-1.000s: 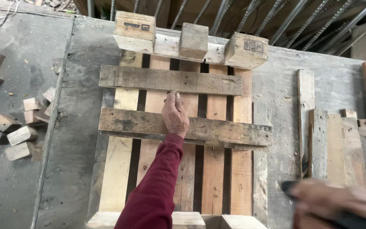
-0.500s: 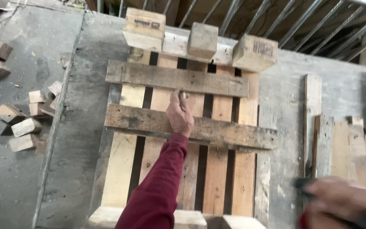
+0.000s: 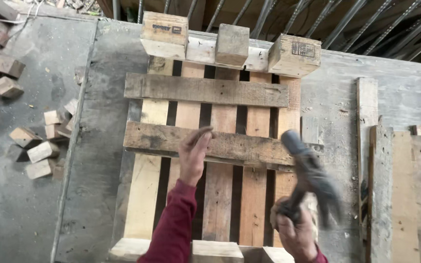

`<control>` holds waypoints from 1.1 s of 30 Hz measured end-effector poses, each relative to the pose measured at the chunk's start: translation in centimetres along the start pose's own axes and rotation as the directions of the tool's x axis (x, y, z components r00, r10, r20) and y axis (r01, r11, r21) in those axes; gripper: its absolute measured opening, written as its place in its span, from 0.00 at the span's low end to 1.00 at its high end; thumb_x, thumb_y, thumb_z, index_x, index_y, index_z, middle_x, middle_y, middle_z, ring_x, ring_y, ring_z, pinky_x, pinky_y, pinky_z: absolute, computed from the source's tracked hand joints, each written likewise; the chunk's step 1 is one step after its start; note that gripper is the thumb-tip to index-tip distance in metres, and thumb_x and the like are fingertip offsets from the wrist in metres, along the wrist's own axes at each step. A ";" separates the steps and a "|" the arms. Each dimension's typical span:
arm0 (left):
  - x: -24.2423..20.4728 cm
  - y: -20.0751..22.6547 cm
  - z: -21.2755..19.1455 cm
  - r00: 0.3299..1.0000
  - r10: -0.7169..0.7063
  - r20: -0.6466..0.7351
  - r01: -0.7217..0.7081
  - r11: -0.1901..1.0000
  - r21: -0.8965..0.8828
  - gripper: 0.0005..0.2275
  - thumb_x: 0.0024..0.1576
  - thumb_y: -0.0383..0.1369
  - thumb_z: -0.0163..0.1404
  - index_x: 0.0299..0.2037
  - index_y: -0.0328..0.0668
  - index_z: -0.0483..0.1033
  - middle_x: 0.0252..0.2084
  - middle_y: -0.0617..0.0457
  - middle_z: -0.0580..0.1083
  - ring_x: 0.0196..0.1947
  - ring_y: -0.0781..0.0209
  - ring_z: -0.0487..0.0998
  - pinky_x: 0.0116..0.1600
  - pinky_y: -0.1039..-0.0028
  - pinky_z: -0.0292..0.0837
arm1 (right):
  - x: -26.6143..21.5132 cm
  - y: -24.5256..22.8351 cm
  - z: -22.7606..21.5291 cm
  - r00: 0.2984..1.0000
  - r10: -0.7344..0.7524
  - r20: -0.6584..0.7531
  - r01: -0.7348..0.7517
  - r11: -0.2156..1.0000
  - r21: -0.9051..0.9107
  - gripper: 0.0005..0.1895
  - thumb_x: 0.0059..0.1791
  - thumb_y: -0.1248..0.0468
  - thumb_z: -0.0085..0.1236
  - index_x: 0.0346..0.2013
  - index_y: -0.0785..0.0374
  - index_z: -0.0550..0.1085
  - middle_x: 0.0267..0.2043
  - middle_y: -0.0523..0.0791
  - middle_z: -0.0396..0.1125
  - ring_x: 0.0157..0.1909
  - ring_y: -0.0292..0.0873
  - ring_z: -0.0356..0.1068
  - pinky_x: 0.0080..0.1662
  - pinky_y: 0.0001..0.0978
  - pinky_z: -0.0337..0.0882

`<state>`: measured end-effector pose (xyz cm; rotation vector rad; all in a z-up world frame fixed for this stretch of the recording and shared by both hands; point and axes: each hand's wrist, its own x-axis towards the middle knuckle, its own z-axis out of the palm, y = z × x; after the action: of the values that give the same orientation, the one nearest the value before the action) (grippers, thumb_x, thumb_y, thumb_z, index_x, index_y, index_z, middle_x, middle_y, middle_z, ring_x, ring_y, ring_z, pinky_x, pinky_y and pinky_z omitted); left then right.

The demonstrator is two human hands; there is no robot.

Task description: The person assembles a wooden pallet by placing planks onto a base frame and securing them with nails. They use a hammer to drive nails into the wood, repeatedly picking up nails from a container and positioning planks to build the structure.

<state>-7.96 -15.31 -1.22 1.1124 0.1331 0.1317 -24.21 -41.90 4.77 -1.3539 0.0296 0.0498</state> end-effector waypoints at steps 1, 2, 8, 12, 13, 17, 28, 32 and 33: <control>-0.7 0.6 -0.5 1.000 -0.028 0.012 0.028 0.998 0.052 0.10 0.62 0.36 0.52 0.42 0.40 0.85 0.39 0.51 0.83 0.21 0.76 0.63 0.25 0.85 0.59 | 0.5 0.8 0.4 0.981 0.190 -0.045 -0.195 0.958 -0.213 0.15 0.53 0.58 0.56 0.48 0.65 0.69 0.27 0.44 0.65 0.24 0.37 0.64 0.26 0.31 0.65; -1.2 1.1 -0.8 0.999 -0.037 0.030 0.036 0.999 0.037 0.09 0.61 0.35 0.55 0.43 0.39 0.84 0.40 0.51 0.82 0.27 0.74 0.69 0.32 0.83 0.65 | 1.0 1.7 0.8 0.925 0.359 -0.126 -0.378 0.834 -0.402 0.14 0.52 0.57 0.53 0.47 0.63 0.70 0.23 0.43 0.65 0.21 0.37 0.64 0.24 0.31 0.65; -2.2 2.8 -0.2 0.999 -0.009 -0.051 0.031 0.895 0.445 0.11 0.56 0.32 0.60 0.46 0.41 0.76 0.40 0.54 0.80 0.36 0.69 0.81 0.39 0.78 0.79 | 1.2 1.6 1.3 0.748 0.632 -0.205 -0.664 0.700 -0.263 0.15 0.53 0.56 0.51 0.41 0.68 0.68 0.18 0.42 0.61 0.15 0.38 0.58 0.18 0.33 0.60; -0.9 1.3 0.9 0.982 0.165 0.090 -0.188 0.849 0.494 0.06 0.59 0.30 0.58 0.44 0.41 0.83 0.39 0.49 0.82 0.36 0.65 0.81 0.39 0.76 0.80 | 0.1 -0.5 2.9 0.876 0.461 -0.139 -0.481 0.825 -0.295 0.15 0.49 0.56 0.52 0.44 0.62 0.71 0.18 0.40 0.63 0.16 0.33 0.62 0.19 0.29 0.64; -1.5 0.7 1.0 0.957 0.262 0.123 -0.290 0.850 0.441 0.06 0.60 0.29 0.57 0.45 0.41 0.83 0.40 0.48 0.81 0.37 0.65 0.81 0.41 0.76 0.81 | -0.1 -1.1 3.1 0.893 0.438 -0.107 -0.446 0.826 -0.345 0.15 0.50 0.56 0.53 0.44 0.63 0.71 0.18 0.40 0.62 0.17 0.33 0.61 0.20 0.28 0.64; -1.7 -1.1 0.6 0.949 0.284 0.137 -0.294 0.641 0.709 0.08 0.56 0.27 0.61 0.45 0.43 0.85 0.36 0.49 0.84 0.28 0.66 0.79 0.34 0.76 0.75 | 1.0 -1.1 3.8 0.843 0.523 -0.123 -0.484 0.640 -0.597 0.15 0.51 0.55 0.53 0.44 0.63 0.71 0.17 0.41 0.63 0.17 0.33 0.61 0.22 0.28 0.62; 4.0 0.1 -1.7 0.953 0.240 -0.182 -0.131 0.873 0.469 0.12 0.69 0.31 0.45 0.60 0.40 0.76 0.40 0.48 0.76 0.29 0.63 0.69 0.32 0.73 0.68 | 1.5 -4.9 0.8 0.974 -0.180 0.139 0.190 0.980 -0.063 0.20 0.55 0.52 0.56 0.46 0.68 0.71 0.25 0.45 0.69 0.21 0.36 0.67 0.22 0.27 0.68; 6.6 -0.2 -0.8 0.780 0.568 -0.263 -0.330 0.731 0.598 0.09 0.70 0.31 0.46 0.56 0.36 0.71 0.44 0.48 0.77 0.39 0.62 0.78 0.42 0.71 0.78 | 5.8 -4.5 1.3 0.910 0.403 0.095 -0.202 0.632 -0.748 0.18 0.53 0.51 0.52 0.44 0.63 0.72 0.22 0.43 0.67 0.19 0.38 0.63 0.23 0.30 0.67; 5.9 -0.3 -0.5 0.764 0.574 -0.293 -0.309 0.726 0.615 0.09 0.69 0.31 0.47 0.55 0.34 0.70 0.42 0.48 0.76 0.38 0.61 0.78 0.41 0.70 0.76 | 5.6 -4.8 1.3 0.783 0.605 -0.147 -0.332 0.207 -0.920 0.18 0.52 0.50 0.49 0.43 0.61 0.73 0.21 0.42 0.66 0.18 0.39 0.61 0.22 0.31 0.68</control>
<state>-2.26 -14.00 -2.00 1.6528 0.3418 0.8704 -18.33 -41.54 9.41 -2.4607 0.2525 0.9288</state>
